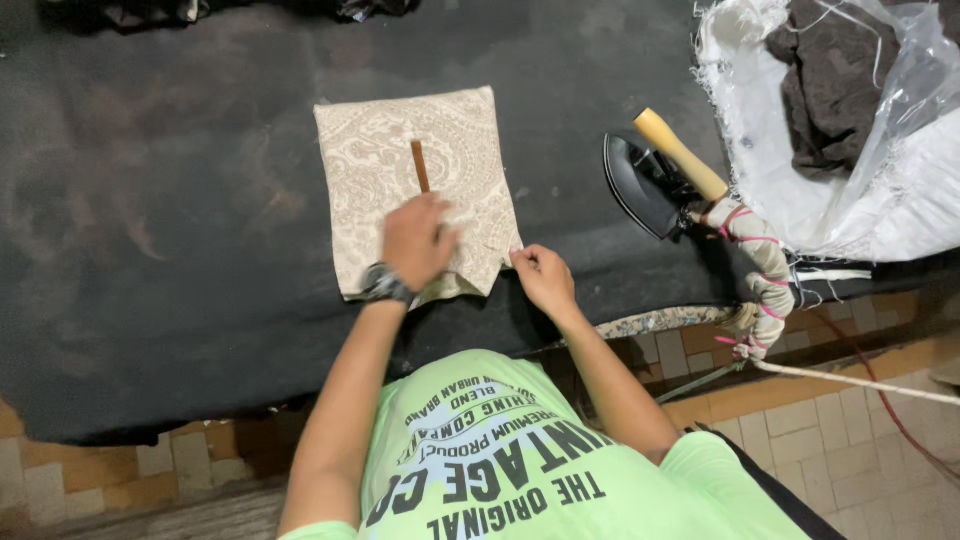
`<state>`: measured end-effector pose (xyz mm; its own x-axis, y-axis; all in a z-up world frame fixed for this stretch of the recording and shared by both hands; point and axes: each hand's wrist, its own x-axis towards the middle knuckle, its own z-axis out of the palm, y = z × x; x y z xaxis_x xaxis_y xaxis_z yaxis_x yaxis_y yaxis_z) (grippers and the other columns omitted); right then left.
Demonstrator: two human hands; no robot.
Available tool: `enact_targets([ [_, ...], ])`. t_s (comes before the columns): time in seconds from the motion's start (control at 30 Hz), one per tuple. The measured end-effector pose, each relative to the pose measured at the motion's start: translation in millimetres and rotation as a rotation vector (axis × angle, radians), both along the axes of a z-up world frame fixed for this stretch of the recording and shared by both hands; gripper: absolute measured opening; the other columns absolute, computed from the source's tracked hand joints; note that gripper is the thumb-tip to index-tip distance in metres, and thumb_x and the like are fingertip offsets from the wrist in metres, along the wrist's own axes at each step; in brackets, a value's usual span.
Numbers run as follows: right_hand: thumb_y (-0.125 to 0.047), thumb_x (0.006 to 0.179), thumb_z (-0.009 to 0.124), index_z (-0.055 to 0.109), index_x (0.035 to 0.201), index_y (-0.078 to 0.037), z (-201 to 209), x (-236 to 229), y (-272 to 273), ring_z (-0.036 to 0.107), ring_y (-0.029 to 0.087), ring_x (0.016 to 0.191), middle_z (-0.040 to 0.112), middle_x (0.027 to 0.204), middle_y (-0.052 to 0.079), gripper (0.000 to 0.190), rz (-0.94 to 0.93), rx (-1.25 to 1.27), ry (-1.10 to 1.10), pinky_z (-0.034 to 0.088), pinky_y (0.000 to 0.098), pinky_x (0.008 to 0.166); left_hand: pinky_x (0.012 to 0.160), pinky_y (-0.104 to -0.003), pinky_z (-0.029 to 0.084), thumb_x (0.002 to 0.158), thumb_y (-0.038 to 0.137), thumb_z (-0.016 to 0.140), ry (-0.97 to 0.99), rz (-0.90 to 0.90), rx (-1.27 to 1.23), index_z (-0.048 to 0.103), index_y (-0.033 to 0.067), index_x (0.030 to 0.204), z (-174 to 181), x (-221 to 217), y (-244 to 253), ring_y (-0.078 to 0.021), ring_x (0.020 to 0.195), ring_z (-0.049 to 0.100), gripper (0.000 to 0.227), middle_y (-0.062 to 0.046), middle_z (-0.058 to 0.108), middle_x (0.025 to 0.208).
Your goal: The person irons two patterned shirts on a black ironing table. They unfold each shirt, smooth it out, and use a steam iron to press the fabric. After ironing, they fold each shirt and place it on a stack of finished garments.
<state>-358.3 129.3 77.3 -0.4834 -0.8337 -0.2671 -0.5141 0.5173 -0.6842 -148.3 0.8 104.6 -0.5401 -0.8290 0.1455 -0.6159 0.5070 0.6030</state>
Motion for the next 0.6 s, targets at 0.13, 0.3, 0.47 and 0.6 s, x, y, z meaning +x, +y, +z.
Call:
enact_targets([
  [0.13,-0.043,0.093,0.064,0.075,0.093,-0.011,3.0,1.5,3.4,0.072,0.032,0.076,0.072,0.076,0.01,0.034,0.002,-0.088,0.08,0.054,0.0434,0.066,0.111,-0.069,0.023,0.089,0.055,0.06,-0.172,-0.119,-0.222,0.057,0.0112,0.144,-12.0,-51.1,22.6,-0.0461,0.144,0.033,0.07,-0.017,0.044,0.156],
  [0.3,-0.044,0.087,0.07,0.077,0.093,-0.013,27.8,-11.2,14.3,0.072,0.034,0.076,0.074,0.077,0.012,0.032,0.086,-0.002,0.245,0.054,0.045,0.069,0.116,-0.071,0.019,0.091,0.055,0.056,-0.151,-0.094,-0.195,0.052,0.0127,0.149,-22.5,-54.9,36.0,-0.048,0.149,0.029,0.072,-0.016,0.04,0.161],
  [0.47,-0.038,0.089,0.081,0.066,0.12,-0.005,71.6,-145.5,-4.4,0.062,0.042,0.106,0.067,0.117,0.017,0.048,0.053,-0.426,1.012,0.046,0.0535,0.091,0.116,-0.071,0.016,0.09,0.053,0.057,-0.136,-0.115,-0.191,0.052,0.0088,0.15,-21.8,-50.8,31.3,-0.0493,0.148,0.027,0.074,-0.019,0.039,0.16],
  [0.6,-0.036,0.08,0.078,0.067,0.127,-0.007,86.3,-247.3,-36.6,0.063,0.043,0.099,0.068,0.114,0.022,0.056,0.286,-0.098,0.893,0.048,0.0518,0.081,0.116,-0.071,0.015,0.085,0.051,0.06,-0.143,-0.108,-0.19,0.052,0.0092,0.148,-18.1,-50.3,34.6,-0.0485,0.149,0.026,0.076,-0.019,0.038,0.16],
])
